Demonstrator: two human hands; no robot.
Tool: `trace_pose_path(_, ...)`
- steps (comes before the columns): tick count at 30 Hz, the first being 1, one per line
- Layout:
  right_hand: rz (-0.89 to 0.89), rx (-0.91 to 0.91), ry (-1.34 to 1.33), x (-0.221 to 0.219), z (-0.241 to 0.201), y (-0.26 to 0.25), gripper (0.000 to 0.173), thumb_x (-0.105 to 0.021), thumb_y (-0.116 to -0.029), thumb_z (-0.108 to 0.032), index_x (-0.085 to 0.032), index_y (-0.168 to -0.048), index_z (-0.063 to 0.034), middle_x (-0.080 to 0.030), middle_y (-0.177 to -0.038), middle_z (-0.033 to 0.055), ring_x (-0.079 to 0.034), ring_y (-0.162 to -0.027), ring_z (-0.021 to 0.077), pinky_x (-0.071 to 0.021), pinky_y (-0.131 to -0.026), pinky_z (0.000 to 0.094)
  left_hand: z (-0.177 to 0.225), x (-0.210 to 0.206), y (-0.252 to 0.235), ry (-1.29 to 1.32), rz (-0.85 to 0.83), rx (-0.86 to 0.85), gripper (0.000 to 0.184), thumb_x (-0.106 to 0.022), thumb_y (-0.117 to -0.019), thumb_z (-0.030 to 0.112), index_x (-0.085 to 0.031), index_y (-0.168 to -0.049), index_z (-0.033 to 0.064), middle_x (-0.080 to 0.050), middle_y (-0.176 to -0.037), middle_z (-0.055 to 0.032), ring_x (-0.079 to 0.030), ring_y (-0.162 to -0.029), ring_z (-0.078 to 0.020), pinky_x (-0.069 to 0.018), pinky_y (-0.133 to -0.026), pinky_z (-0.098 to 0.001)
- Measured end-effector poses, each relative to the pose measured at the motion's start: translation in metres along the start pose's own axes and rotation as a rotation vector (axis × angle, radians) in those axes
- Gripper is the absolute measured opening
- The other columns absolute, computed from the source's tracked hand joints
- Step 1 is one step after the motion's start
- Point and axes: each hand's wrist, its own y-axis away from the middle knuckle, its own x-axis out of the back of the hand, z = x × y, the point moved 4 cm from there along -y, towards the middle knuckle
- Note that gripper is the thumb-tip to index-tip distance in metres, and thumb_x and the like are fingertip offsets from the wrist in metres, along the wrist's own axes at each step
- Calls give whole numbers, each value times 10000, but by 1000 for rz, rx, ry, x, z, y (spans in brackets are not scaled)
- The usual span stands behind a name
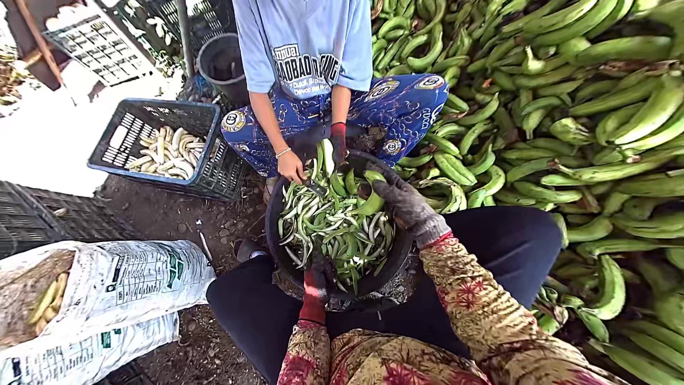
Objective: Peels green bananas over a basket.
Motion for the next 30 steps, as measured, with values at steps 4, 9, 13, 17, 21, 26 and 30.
trace_pose_path(4, 141, -80, -412, -10, 37, -8, 439, -591, -1001, -274, -523, -1409, -129, -696, -1138, 110, -693, -1002, 248, -596, -849, 459, 18, -18, 22, -202, -110, -222, 599, -530, -1030, 320, -380, -1525, 19, -643, -1204, -112, -652, -979, -130, -577, -860, -331)
trace_pose_path(9, 440, -237, -685, -19, 76, 6, 447, -539, -1012, -533, -594, -1211, -136, -660, -902, 48, -661, -758, 182, -599, -685, 395, 37, -49, 47, -709, -241, -551, 567, -470, -1033, 439, -612, -1347, -12, -680, -1232, -145, -655, -1097, -147, -539, -973, -349)
trace_pose_path(13, 559, -307, -530, -19, 90, 21, 483, -482, -1040, -542, -594, -1222, -108, -664, -892, 50, -651, -724, 157, -579, -639, 344, 41, -70, 50, -1039, -235, -556, 542, -426, -1001, 497, -705, -1251, 105, -714, -1163, -125, -676, -1090, -244, -532, -962, -498)
trace_pose_path(17, 553, -363, -553, -19, 100, 27, 521, -500, -1022, -566, -569, -1256, -106, -662, -895, 73, -653, -754, 187, -577, -680, 388, 41, -79, 50, -1129, -249, -507, 513, -444, -1000, 480, -700, -1271, 128, -707, -1180, -117, -672, -1099, -244, -529, -968, -492)
trace_pose_path(21, 499, -374, -577, -21, 104, 28, 510, -448, -1038, -574, -578, -1202, -109, -642, -829, 56, -633, -703, 168, -567, -641, 352, 37, -78, 47, -1139, -268, -542, 500, -459, -1002, 457, -702, -1271, 114, -706, -1181, -130, -670, -1107, -266, -522, -980, -501)
trace_pose_path(26, 417, -373, -630, -24, 103, 28, 554, -367, -1053, -595, -578, -1176, -97, -608, -750, 65, -606, -600, 169, -546, -531, 321, 18, -40, 26, -978, -119, -410, 509, -430, -1037, 451, -695, -1248, 71, -718, -1133, -118, -676, -1071, -200, -528, -983, -447)
trace_pose_path(30, 331, -395, -332, -10, 97, 29, 532, -399, -1077, -518, -584, -1282, -63, -686, -930, 120, -677, -757, 215, -590, -659, 366, 30, -38, 32, -822, -238, -393, 495, -431, -1048, 416, -655, -1273, 37, -703, -1055, -59, -652, -937, -89, -544, -879, -325)
